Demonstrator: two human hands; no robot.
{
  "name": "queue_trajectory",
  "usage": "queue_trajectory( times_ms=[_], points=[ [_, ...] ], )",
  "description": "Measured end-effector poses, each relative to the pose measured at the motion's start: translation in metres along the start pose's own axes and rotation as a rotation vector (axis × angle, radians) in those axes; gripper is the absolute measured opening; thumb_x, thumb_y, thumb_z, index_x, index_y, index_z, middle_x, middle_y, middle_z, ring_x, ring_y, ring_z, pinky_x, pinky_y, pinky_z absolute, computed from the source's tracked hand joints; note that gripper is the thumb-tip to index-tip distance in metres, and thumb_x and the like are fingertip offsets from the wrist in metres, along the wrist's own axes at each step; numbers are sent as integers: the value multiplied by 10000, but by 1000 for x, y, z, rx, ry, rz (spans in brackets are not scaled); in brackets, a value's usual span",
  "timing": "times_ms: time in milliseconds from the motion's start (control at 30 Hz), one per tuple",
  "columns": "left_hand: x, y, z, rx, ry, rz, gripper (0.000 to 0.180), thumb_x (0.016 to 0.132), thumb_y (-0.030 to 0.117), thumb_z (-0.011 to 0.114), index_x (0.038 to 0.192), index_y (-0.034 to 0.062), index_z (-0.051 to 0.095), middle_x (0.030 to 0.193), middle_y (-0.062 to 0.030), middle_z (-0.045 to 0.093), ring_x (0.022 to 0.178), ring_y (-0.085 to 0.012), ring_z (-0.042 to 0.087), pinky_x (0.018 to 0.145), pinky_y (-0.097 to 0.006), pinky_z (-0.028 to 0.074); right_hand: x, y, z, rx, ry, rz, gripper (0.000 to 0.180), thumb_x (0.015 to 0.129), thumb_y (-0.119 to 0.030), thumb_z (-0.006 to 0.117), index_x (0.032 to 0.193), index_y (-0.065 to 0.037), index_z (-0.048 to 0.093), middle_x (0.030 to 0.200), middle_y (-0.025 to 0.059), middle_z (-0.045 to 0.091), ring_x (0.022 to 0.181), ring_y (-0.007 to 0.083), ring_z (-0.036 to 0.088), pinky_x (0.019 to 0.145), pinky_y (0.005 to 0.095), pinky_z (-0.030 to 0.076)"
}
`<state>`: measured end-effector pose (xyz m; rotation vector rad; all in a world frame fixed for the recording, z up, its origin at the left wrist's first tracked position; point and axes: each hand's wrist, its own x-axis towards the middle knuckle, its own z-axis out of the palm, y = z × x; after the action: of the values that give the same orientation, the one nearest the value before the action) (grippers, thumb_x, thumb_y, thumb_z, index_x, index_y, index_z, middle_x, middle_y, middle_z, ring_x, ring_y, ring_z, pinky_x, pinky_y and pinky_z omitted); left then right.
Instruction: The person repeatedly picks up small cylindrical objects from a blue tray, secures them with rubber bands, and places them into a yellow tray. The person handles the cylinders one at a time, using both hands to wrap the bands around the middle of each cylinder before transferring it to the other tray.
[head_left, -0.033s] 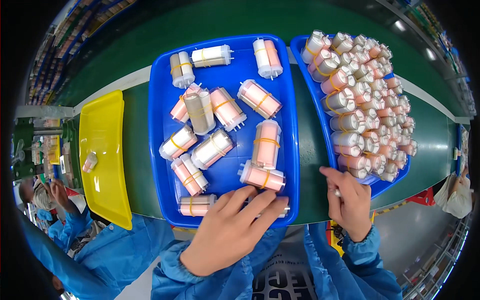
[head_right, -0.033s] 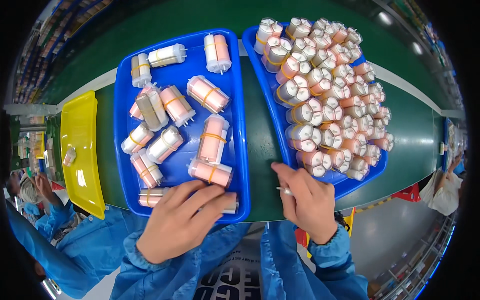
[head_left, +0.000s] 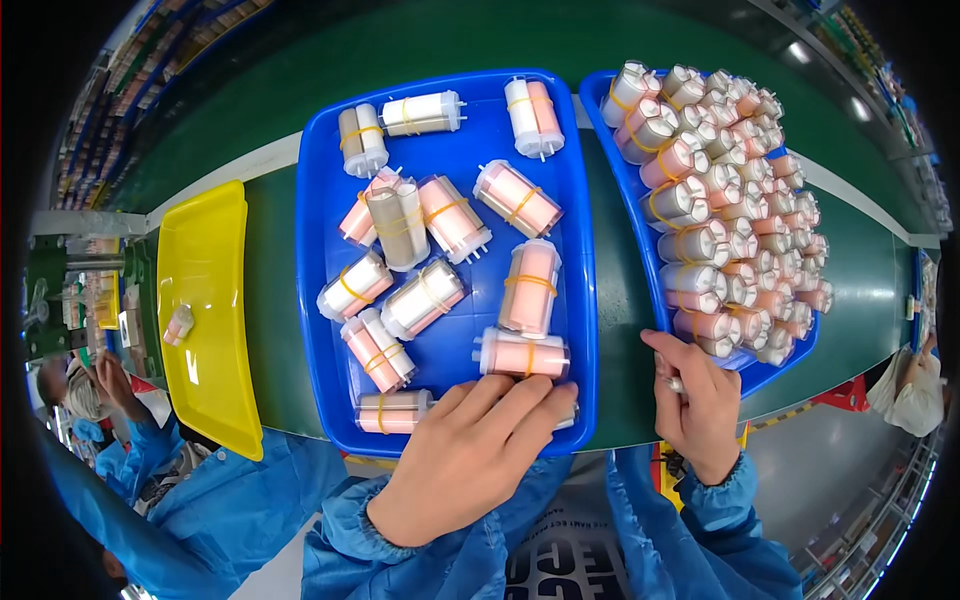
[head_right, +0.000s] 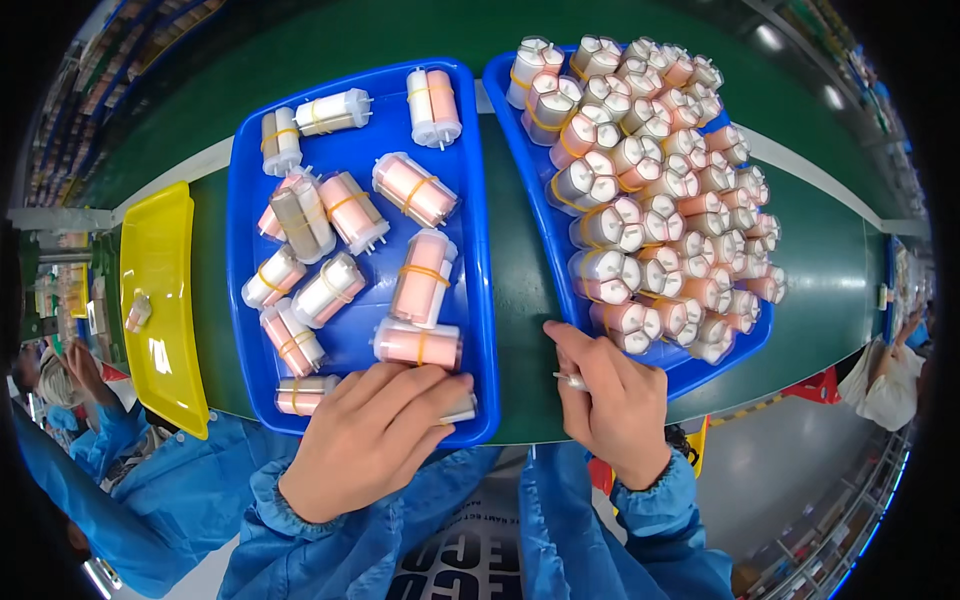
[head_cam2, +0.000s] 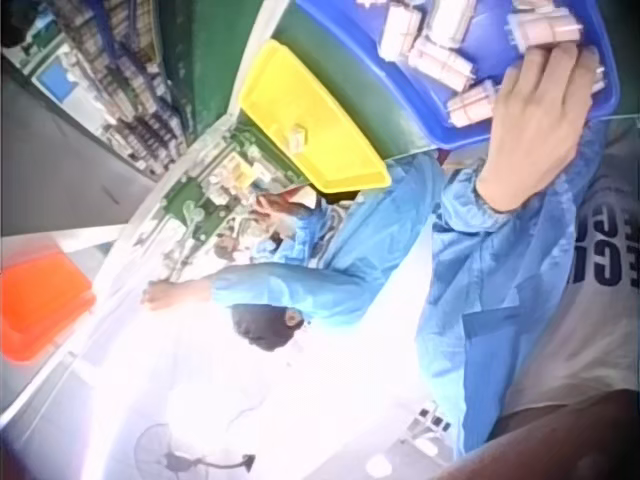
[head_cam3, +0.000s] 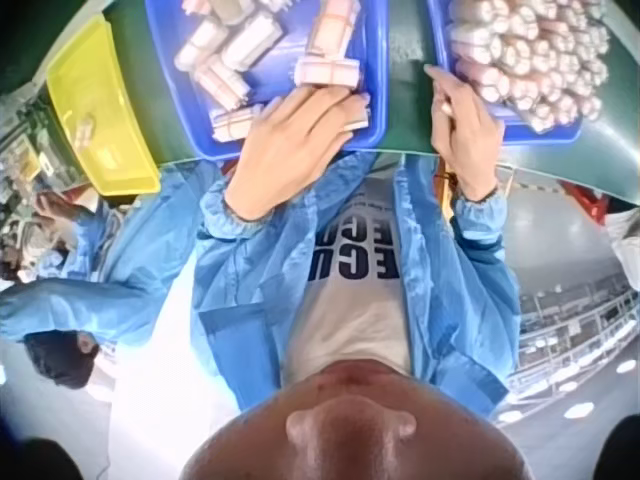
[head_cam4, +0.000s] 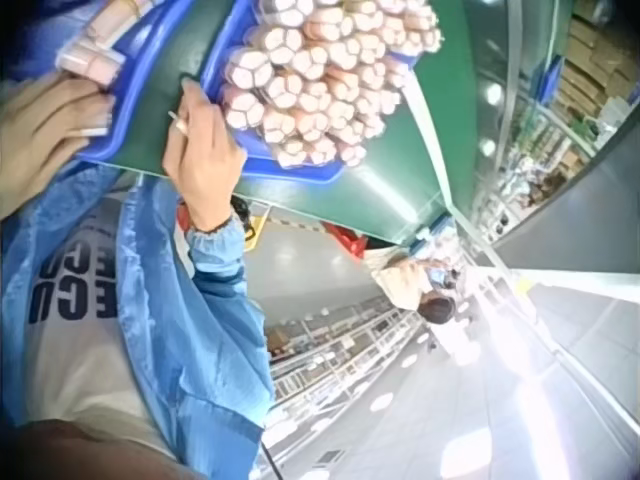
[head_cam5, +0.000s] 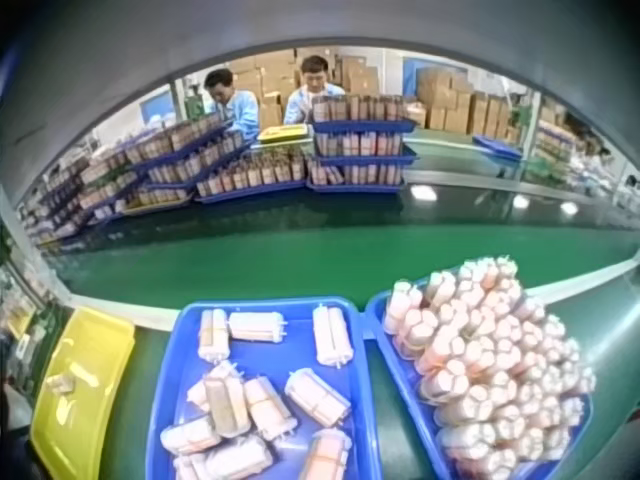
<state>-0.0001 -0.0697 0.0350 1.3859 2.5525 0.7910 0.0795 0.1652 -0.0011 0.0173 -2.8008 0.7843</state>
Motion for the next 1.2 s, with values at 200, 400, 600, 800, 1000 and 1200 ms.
queue_trajectory(
  times_ms=[200, 400, 600, 800, 1000, 1200],
  points=[
    [11, 0, -1, -381, -104, -119, 545, 719, 142, 777, 1215, 36, 577, 1128, -123, 604, 913, -271, 645, 821, -361, 526, 11, -17, 19, 99, 158, -24, 400, 724, 31, 656, 1115, -54, 640, 726, 54, 628, 564, 185, 624, 497, 294, 474],
    [19, -10, 8, -1728, 260, -314, 576, 891, 96, 614, 1389, -7, 343, 1273, -136, 495, 1128, -296, 588, 954, -406, 485, 26, -33, 20, 179, 160, 91, 331, 763, -12, 665, 1090, -49, 630, 718, 91, 638, 574, 218, 636, 512, 328, 484],
    [38, -6, 10, -2035, 417, -475, 603, 915, 325, 492, 1403, 5, 338, 1245, -162, 504, 1027, -326, 615, 897, -466, 488, 28, -36, 16, 206, 69, 264, 260, 795, -94, 704, 1043, -53, 638, 635, 112, 575, 512, 217, 562, 476, 338, 430],
    [39, -11, 15, -2037, 430, -430, 598, 925, 292, 498, 1419, 10, 312, 1271, -156, 503, 1072, -320, 599, 956, -446, 460, 28, -42, 12, 225, 56, 320, 255, 784, -86, 720, 1026, -40, 652, 598, 101, 557, 493, 177, 538, 469, 300, 406],
    [49, -5, 10, -1831, 450, -491, 686, 888, 321, 520, 1442, -14, 292, 1257, -163, 514, 1046, -316, 608, 912, -449, 483, 18, -40, 8, 346, 134, 358, 207, 840, -32, 657, 1047, -35, 664, 535, 33, 536, 462, 64, 464, 463, 223, 357],
    [47, -6, 10, -1939, 491, -437, 701, 886, 300, 533, 1454, -22, 277, 1272, -145, 486, 900, -268, 585, 790, -384, 487, 21, -37, 8, 414, 107, 347, 112, 859, -8, 637, 966, -32, 661, 550, 16, 556, 485, 32, 465, 474, 205, 359]
  ],
)
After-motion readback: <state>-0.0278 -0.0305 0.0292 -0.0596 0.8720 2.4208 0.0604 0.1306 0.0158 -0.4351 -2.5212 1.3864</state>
